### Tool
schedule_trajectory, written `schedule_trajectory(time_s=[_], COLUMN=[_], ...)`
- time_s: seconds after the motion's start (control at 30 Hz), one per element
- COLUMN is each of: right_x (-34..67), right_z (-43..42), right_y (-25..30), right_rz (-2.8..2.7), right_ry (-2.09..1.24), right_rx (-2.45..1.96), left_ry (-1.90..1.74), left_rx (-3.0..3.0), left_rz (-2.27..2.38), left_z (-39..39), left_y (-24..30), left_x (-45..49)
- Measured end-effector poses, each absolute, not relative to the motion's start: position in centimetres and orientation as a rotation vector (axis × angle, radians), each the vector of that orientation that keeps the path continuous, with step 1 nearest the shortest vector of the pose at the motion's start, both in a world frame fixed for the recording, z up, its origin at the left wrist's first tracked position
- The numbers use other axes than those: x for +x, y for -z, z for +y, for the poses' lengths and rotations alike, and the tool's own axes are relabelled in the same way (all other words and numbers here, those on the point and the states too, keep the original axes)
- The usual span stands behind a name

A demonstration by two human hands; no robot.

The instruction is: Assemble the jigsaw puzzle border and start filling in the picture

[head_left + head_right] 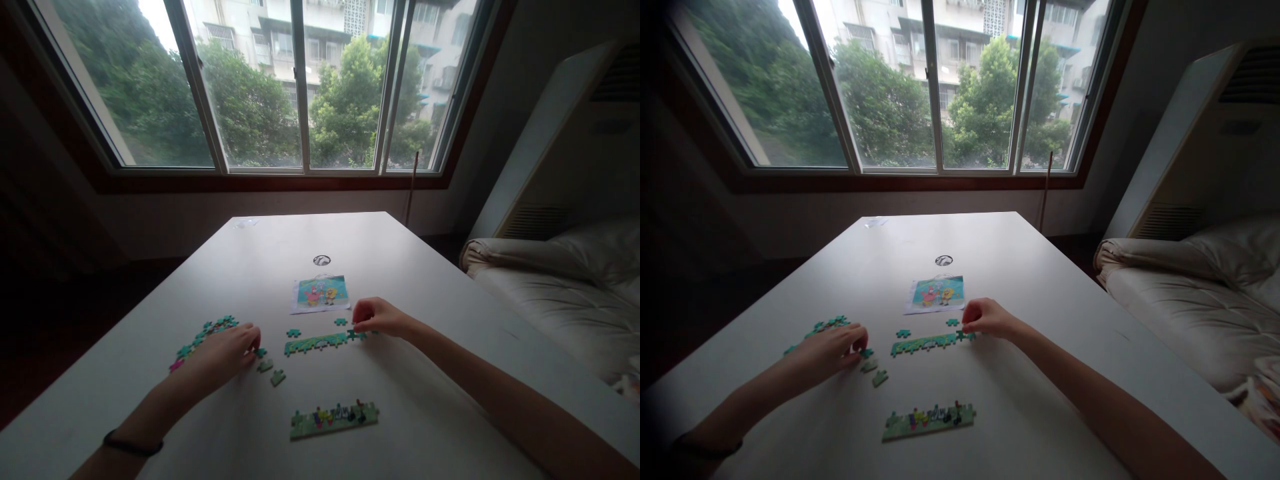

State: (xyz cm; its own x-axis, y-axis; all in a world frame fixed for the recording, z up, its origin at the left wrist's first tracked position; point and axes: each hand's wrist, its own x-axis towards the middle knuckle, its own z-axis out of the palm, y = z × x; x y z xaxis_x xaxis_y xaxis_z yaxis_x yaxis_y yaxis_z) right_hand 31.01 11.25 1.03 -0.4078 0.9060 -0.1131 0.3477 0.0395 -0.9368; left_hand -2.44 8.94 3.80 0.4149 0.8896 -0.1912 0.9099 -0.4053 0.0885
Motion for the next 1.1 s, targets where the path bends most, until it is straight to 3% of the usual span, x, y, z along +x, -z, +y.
schedule_trajectory(time_s=[0.33, 0.57, 0.77, 1.1], right_x=[30.5, 30.1, 29.9, 29.4], right_z=[10.7, 10.3, 10.0, 10.0], right_y=[-1.0, -1.3, -1.3, -0.3], right_rz=[-1.903, -2.011, -2.073, -2.127], right_ry=[-1.253, -1.08, -0.972, -0.779], right_rx=[-1.343, -1.377, -1.388, -1.47], left_ry=[0.125, -0.465, -0.337, -0.373], left_rx=[2.519, 2.675, 2.79, 2.831], left_rz=[1.582, 1.441, 0.991, 0.944], left_z=[8.7, 7.3, 5.0, 5.0], left_y=[-3.9, -3.8, -1.1, -0.4], left_x=[-2.3, 1.2, 4.8, 5.0])
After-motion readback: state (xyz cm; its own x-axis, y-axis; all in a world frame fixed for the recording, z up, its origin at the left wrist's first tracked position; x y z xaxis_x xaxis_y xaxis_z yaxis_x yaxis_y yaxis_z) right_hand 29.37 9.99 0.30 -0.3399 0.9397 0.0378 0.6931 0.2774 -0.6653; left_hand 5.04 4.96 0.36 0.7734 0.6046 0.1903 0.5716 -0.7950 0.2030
